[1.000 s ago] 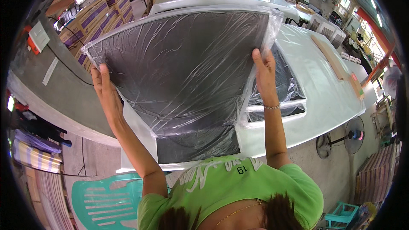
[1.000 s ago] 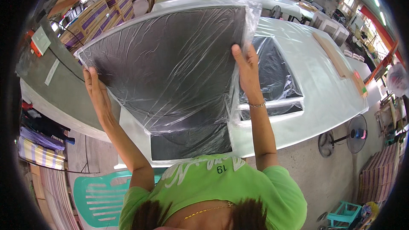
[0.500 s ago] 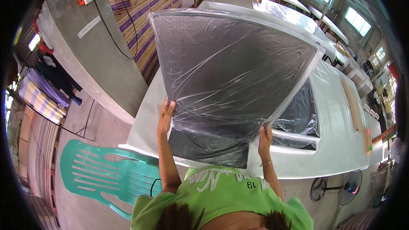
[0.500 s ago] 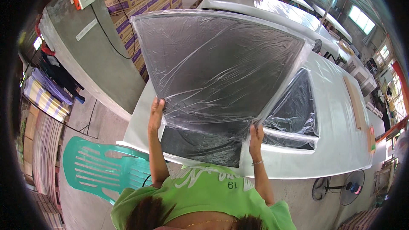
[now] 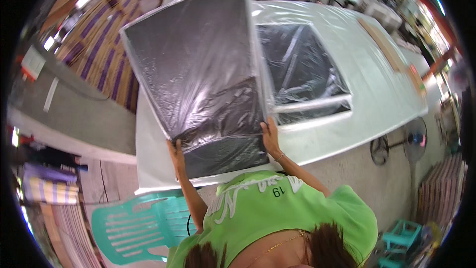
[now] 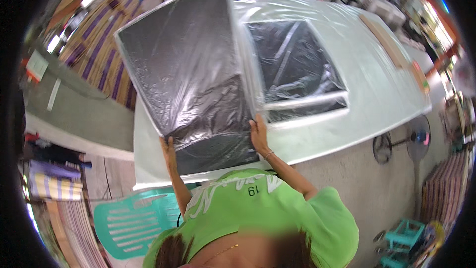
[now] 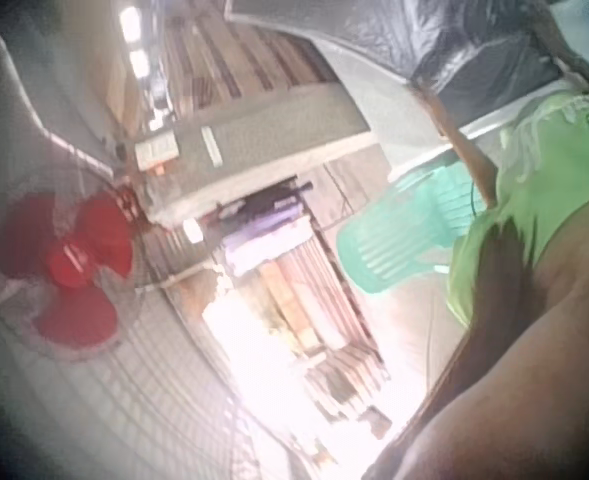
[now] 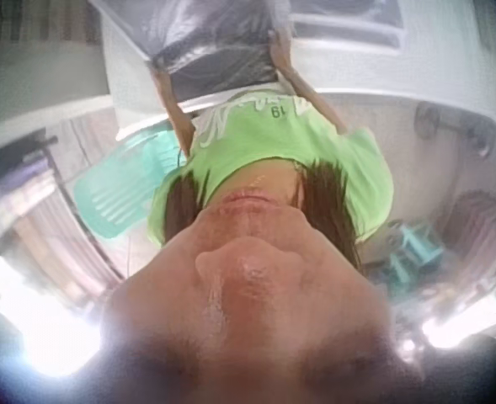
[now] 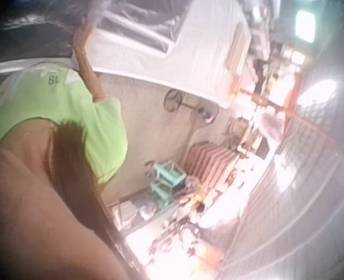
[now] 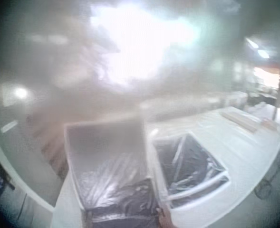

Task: The person wraps large black flat panels in plastic film by hand, positioning them on a table and smoothing the film, and then handles a large square of brown paper.

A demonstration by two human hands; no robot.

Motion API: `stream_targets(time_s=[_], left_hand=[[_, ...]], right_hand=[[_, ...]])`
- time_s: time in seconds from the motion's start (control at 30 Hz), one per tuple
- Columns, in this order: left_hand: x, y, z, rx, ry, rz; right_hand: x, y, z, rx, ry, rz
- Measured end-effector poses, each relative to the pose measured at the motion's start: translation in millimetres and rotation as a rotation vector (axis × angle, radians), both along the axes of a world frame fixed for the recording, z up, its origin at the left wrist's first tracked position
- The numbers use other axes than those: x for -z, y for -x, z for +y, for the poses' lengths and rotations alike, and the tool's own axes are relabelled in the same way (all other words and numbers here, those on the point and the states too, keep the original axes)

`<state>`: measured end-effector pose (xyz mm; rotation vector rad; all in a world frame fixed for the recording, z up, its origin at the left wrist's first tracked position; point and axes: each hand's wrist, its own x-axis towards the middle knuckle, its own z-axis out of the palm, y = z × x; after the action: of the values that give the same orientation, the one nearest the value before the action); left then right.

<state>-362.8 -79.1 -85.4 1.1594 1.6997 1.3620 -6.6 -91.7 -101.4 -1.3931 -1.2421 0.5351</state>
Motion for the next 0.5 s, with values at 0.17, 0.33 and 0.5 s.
stream_targets(time_s=[0.17,0.33,0.5], left_hand=[[-36,-68,8,-0.024,-0.062,0.081],[-77,-185,35,0.182,-0.121,-0.001],[-100,-310,60,0.338,-0.296,-0.034]], right_hand=[[-45,-57,-4,0.080,0.089,0.209],[-55,-177,10,0.227,-0.089,0.299],[-57,-320,36,0.368,-0.066,0.175]])
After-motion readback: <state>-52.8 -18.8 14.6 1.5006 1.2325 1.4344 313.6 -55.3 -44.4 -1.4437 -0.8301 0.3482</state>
